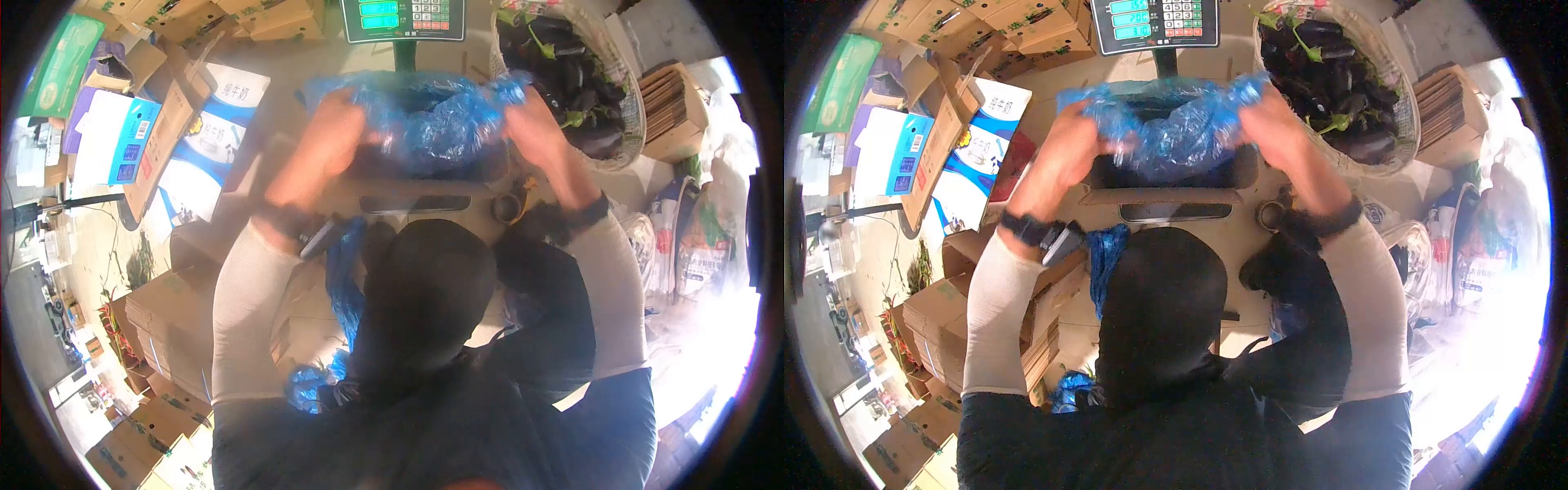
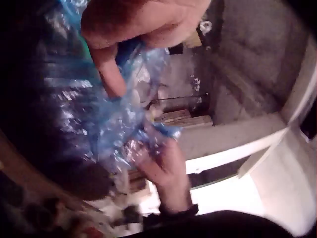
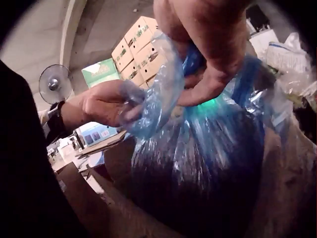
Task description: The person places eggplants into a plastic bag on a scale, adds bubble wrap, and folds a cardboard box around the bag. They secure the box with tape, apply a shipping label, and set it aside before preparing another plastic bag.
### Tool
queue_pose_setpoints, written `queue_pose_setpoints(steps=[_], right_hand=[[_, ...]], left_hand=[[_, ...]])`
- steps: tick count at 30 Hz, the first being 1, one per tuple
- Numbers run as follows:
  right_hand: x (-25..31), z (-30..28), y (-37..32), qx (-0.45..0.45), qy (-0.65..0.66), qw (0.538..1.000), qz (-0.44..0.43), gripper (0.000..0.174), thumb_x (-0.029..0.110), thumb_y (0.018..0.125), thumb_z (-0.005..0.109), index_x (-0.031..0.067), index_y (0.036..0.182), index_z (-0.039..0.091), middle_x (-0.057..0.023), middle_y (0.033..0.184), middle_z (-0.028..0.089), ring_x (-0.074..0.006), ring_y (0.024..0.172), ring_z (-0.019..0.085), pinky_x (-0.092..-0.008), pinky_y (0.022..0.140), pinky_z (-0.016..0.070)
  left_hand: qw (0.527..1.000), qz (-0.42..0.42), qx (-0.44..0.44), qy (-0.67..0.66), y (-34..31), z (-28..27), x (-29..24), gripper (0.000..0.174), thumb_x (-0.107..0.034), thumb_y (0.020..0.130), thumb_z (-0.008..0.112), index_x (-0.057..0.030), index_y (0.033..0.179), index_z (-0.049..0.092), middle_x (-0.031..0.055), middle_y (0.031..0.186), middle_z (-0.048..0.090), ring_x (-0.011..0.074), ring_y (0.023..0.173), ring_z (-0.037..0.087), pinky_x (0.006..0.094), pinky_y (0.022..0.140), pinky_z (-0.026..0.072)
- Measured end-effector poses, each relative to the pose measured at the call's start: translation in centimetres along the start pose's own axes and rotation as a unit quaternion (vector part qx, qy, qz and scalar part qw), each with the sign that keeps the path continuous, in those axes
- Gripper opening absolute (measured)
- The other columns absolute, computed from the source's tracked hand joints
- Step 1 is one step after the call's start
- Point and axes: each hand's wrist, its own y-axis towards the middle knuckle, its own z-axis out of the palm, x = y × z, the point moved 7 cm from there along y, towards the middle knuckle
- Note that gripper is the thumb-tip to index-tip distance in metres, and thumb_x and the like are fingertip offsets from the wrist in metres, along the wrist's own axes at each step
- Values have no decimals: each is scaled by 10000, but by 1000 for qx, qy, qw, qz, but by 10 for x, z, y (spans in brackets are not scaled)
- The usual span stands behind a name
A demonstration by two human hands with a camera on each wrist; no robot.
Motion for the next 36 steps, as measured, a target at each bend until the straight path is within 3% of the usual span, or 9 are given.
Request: queue_pose_setpoints(steps=[4,6,12,18,21,26,28,30,36], right_hand=[[29,54,27,98,-29,992,-74,229,144,886,573,-26,1025,637,-145,926,662,-223,841,629,-376,754,504],[27,87,26,211,-439,866,-113,264,128,842,575,-33,1041,640,-192,968,670,-289,900,647,-423,793,501],[-66,105,66,179,-566,788,-161,237,100,768,580,-3,943,704,-223,1002,686,-375,945,666,-464,812,527],[-56,157,64,259,-687,643,-218,187,132,731,616,25,842,722,-199,847,695,-365,786,680,-483,681,542],[-60,156,72,217,-670,679,-208,147,136,712,630,39,774,722,-183,853,701,-353,761,682,-472,658,542],[12,150,24,182,-610,724,-265,196,155,771,649,34,916,701,-187,831,693,-370,754,674,-460,662,540],[50,131,13,223,-438,790,-367,275,202,827,650,21,1033,669,-199,865,692,-370,793,675,-436,685,539],[85,70,5,180,-233,929,-226,356,279,853,661,28,1106,648,-204,937,694,-352,880,677,-440,758,529],[-12,-65,51,-90,-395,882,-240,713,493,662,784,-31,1122,635,-247,1133,650,-377,1103,603,-442,925,473]], left_hand=[[991,-87,-5,-97,37,30,11,323,-176,941,537,88,1119,597,179,1075,657,231,967,652,374,818,521],[878,20,168,447,43,48,17,363,-170,902,547,73,1170,586,220,1143,648,317,1062,635,445,868,505],[682,-34,252,686,97,1,108,347,-122,814,522,-39,1114,674,180,1064,692,304,957,659,416,792,507],[987,-86,70,118,92,-30,116,395,-328,942,487,-39,1145,664,166,1184,671,260,1060,641,433,905,464],[816,102,103,560,104,-21,103,403,-330,925,524,-38,1173,649,215,1172,653,355,1081,634,473,912,470],[572,297,167,746,79,-27,119,350,-116,909,520,-37,1242,590,185,1202,622,299,1076,628,447,937,493],[652,12,254,714,103,-48,104,391,-324,936,565,-64,1225,605,147,1190,653,265,1076,628,385,888,484],[732,16,243,636,43,17,11,460,-298,940,594,14,1277,560,145,1239,634,225,1129,596,355,933,468],[884,-79,213,407,20,8,-40,462,-155,910,650,52,1304,528,141,1206,631,217,1099,597,321,915,478]])
